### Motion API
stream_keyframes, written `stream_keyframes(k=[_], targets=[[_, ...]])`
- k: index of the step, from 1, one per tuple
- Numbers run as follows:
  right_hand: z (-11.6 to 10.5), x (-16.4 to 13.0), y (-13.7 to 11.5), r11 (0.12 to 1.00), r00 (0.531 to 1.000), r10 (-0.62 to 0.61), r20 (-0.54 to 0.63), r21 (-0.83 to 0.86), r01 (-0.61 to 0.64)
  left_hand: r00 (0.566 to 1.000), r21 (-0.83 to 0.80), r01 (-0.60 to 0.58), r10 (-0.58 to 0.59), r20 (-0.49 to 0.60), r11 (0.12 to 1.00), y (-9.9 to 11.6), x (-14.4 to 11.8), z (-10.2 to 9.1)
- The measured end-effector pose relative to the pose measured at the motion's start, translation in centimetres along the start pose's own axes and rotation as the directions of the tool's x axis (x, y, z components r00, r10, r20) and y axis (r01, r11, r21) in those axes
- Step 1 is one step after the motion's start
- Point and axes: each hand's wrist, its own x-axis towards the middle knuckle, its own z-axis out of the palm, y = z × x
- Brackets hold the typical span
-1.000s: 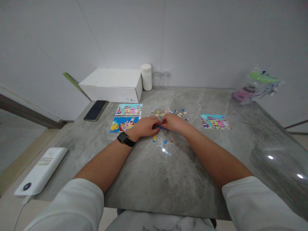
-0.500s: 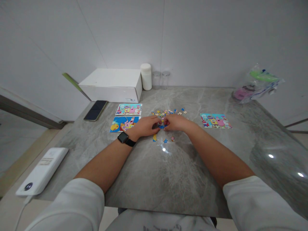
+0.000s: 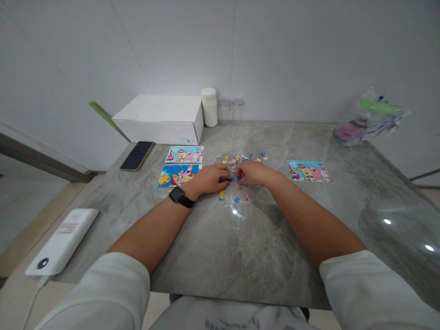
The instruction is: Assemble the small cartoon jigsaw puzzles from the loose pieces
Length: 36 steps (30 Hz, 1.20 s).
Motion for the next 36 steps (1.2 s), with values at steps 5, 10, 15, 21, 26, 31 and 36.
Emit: stream_keyframes(k=[5,10,15,21,26,31,36], targets=[[-0.17,-0.12,0.05,1.000,1.000,-0.004,0.013,0.011,0.004,1.000,0.016,-0.018,0.018,0.003,1.000,-0.30,0.07,0.30],[-0.20,-0.32,0.12,1.000,1.000,0.007,0.004,0.018,-0.008,0.999,0.022,-0.001,0.000,0.033,1.000,-0.32,0.16,0.26],[-0.32,-0.59,0.07,1.000,1.000,-0.010,-0.004,0.009,0.010,0.999,0.011,0.017,-0.017,0.039,1.000,-0.11,0.16,0.09],[-0.49,-0.73,0.09,1.000,1.000,0.001,0.006,0.001,-0.001,0.999,-0.018,0.027,-0.026,0.036,0.999,-0.13,0.11,0.02],[-0.64,-0.84,0.06,1.000,1.000,0.013,0.013,-0.003,-0.013,0.998,-0.012,0.034,-0.034,0.045,0.999,-0.01,0.11,-0.12],[-0.81,-1.00,-0.01,1.000,1.000,0.006,0.010,-0.012,-0.006,0.999,-0.001,0.020,-0.020,0.037,1.000,0.11,0.09,-0.14],[-0.67,-0.98,0.00,1.000,1.000,-0.015,-0.006,-0.014,0.015,1.000,0.004,-0.016,0.016,-0.009,1.000,0.29,-0.02,-0.26]])
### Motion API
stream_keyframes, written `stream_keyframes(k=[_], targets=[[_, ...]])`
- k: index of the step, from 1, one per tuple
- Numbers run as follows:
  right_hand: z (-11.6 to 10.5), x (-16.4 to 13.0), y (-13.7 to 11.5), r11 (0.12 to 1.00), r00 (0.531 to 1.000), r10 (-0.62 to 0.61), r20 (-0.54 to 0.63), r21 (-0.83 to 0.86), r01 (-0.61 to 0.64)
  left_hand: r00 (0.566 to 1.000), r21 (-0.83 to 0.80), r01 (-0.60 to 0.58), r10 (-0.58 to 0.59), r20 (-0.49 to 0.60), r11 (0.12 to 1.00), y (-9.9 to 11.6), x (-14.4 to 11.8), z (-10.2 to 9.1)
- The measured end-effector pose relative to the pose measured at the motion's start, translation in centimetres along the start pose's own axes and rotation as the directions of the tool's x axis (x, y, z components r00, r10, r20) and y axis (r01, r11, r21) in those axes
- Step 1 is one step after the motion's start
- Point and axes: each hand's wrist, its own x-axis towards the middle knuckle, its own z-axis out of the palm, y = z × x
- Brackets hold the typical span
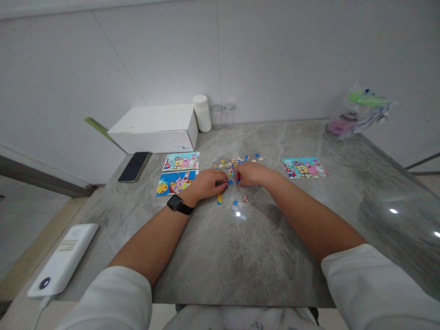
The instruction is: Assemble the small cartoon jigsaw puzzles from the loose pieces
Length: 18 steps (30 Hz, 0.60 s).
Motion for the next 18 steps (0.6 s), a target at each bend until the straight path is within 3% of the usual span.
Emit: stream_keyframes(k=[2,4,8,12,15,18], targets=[[-0.3,-0.1,0.1,1.000,1.000,0.001,-0.012,0.013,-0.001,0.996,0.015,0.054,-0.052,-0.073,0.998,0.0,0.0,-0.2],[-1.0,-0.5,0.3,0.999,0.999,0.024,-0.032,0.043,-0.023,0.965,0.028,0.178,-0.169,-0.200,0.984,-0.1,-0.1,-0.3],[-3.2,-1.7,1.7,0.992,0.978,0.095,-0.183,0.104,-0.077,0.824,-0.057,0.393,-0.379,-0.422,0.918,-1.0,-0.2,-0.4],[-5.1,-3.3,3.9,0.972,0.924,0.205,-0.323,0.176,-0.154,0.717,-0.151,0.425,-0.434,-0.546,0.892,-1.7,-0.3,-0.3],[-5.9,-4.2,5.4,0.957,0.890,0.260,-0.375,0.223,-0.186,0.688,-0.179,0.439,-0.458,-0.563,0.880,-1.8,-0.2,-0.1],[-6.3,-4.9,6.6,0.950,0.863,0.287,-0.416,0.238,-0.201,0.695,-0.187,0.441,-0.466,-0.548,0.878,-1.6,-0.1,0.0]])
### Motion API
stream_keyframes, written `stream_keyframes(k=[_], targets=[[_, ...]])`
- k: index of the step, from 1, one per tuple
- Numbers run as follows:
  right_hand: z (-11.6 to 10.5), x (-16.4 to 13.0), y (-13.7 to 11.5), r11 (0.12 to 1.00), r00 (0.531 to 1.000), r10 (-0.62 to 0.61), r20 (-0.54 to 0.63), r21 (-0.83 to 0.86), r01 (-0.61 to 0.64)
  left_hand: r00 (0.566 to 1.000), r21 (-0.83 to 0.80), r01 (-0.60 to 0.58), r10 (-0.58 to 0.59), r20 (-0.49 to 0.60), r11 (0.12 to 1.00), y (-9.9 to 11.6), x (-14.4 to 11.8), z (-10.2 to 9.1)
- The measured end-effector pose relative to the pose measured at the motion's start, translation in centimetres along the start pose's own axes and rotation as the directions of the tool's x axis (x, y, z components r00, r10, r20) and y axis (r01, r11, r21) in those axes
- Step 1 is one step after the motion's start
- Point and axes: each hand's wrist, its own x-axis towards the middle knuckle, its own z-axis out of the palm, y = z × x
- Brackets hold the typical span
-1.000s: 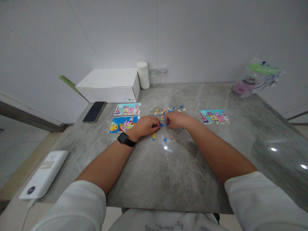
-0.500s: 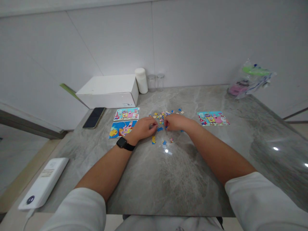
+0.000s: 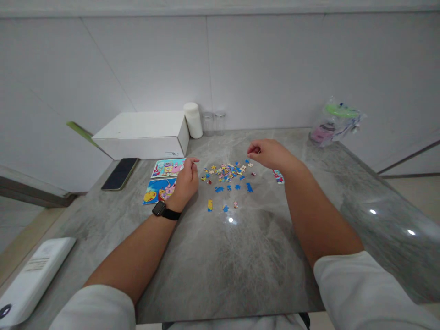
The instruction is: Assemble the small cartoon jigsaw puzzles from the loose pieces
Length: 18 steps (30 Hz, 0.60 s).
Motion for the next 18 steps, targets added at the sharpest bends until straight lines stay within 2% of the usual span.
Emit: stream_keyframes(k=[5,10,13,18], targets=[[-0.5,-0.1,0.9,1.000,0.999,0.019,-0.040,0.001,-0.019,0.992,0.001,-0.087,0.086,0.092,0.996,0.0,-0.1,0.4],[0.5,0.4,0.2,1.000,1.000,0.013,0.004,-0.014,-0.013,0.940,0.133,-0.275,0.238,0.245,0.952,0.0,-0.3,0.6],[2.4,0.9,-0.8,0.999,0.997,-0.044,0.056,-0.027,0.045,0.915,0.172,-0.321,0.259,0.310,0.931,0.1,-0.4,0.6],[6.9,1.0,-3.2,0.980,0.972,-0.183,0.147,-0.046,0.192,0.872,0.177,-0.388,0.298,0.387,0.905,0.2,-0.4,0.7]])
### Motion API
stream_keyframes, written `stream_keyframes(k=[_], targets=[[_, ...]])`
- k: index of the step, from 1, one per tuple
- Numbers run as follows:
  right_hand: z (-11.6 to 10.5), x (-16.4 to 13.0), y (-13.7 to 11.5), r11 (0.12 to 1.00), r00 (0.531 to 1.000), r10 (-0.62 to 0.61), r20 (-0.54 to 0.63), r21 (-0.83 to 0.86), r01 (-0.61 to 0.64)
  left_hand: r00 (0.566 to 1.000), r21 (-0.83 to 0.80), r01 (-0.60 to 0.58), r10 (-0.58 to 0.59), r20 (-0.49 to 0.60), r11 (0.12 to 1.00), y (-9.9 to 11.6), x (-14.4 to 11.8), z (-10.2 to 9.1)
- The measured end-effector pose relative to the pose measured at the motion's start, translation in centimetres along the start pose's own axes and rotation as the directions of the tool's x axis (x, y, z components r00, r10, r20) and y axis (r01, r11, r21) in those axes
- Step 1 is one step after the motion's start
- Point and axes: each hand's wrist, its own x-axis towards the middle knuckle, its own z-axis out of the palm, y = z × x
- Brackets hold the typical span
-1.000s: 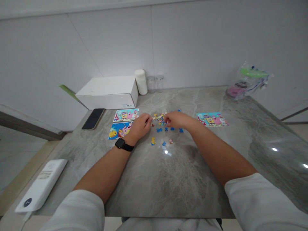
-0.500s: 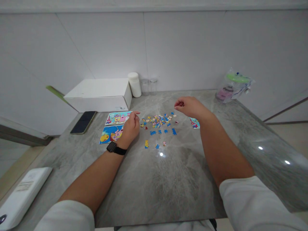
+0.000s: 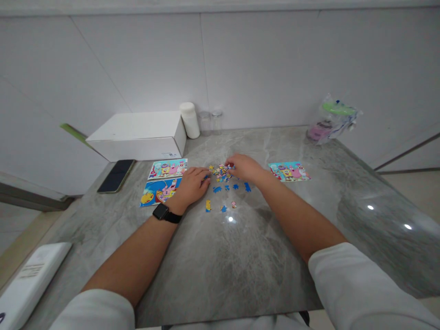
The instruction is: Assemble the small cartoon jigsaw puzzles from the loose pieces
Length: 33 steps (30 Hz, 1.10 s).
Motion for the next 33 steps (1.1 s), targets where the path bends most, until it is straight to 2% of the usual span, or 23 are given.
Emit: stream_keyframes(k=[5,8,12,16,19,24,33], targets=[[2.7,0.5,-1.3,0.999,1.000,0.008,0.018,-0.041,-0.007,0.999,0.029,0.001,-0.002,0.037,1.000,-0.1,0.0,0.2],[3.0,0.7,-0.8,0.997,1.000,0.022,0.007,-0.068,-0.022,0.999,0.036,0.010,-0.012,0.049,0.999,-0.2,0.0,0.2],[3.1,0.8,0.1,0.993,0.994,0.068,-0.086,-0.085,-0.075,0.998,0.069,0.023,-0.027,0.064,0.997,0.0,0.0,0.1],[4.0,1.0,-0.3,0.997,0.985,0.004,-0.175,-0.075,-0.017,0.997,0.058,0.039,-0.043,0.068,0.998,0.1,-0.1,0.2],[4.9,1.4,-0.9,0.995,0.982,-0.050,-0.181,-0.097,0.033,0.997,0.045,0.038,-0.041,0.066,0.998,-0.1,-0.1,0.4],[5.8,2.2,-1.2,0.992,0.983,-0.032,-0.181,-0.122,0.010,0.998,0.041,0.040,-0.041,0.039,0.998,-0.1,-0.1,0.5],[5.7,3.2,-0.6,1.000,0.982,-0.004,-0.189,-0.011,0.002,0.997,0.078,0.044,-0.049,0.061,0.996,0.2,-0.1,0.4]])
